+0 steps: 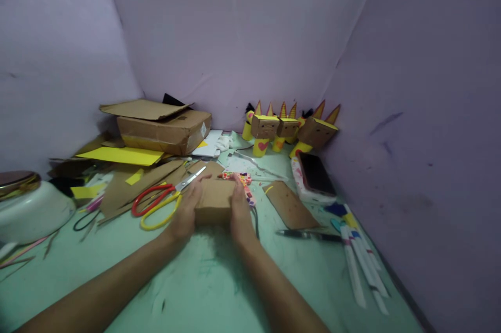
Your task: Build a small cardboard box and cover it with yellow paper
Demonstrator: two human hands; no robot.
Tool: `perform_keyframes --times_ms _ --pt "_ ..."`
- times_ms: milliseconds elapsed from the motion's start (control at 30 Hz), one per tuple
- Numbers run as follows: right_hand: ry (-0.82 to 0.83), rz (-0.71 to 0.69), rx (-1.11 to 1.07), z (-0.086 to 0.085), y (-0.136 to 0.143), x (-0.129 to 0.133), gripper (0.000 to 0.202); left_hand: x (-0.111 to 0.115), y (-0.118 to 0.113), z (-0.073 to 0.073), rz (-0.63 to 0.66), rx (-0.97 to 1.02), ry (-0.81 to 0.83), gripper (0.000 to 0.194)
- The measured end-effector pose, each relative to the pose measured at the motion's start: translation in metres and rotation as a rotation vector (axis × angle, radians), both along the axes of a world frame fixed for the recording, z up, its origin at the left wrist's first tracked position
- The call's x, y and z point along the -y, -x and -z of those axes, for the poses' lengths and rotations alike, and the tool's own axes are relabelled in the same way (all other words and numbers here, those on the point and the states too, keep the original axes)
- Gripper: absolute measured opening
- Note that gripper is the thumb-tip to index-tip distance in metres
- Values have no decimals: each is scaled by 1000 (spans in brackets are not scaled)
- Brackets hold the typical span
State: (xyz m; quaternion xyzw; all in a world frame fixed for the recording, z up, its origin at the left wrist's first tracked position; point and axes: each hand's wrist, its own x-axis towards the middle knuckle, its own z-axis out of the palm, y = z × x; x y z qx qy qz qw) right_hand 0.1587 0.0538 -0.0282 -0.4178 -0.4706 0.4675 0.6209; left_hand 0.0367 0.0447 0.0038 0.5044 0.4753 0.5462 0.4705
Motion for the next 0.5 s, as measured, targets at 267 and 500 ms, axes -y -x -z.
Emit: perform_keyframes --times_ms 267,500 --pt "-53 132 152 -7 7 11 50 12 -9 0 -240 -191 -188 26" --pt "33 -11 -12 -21 4 4 62 -7 -2 -4 -236 -64 -114 22"
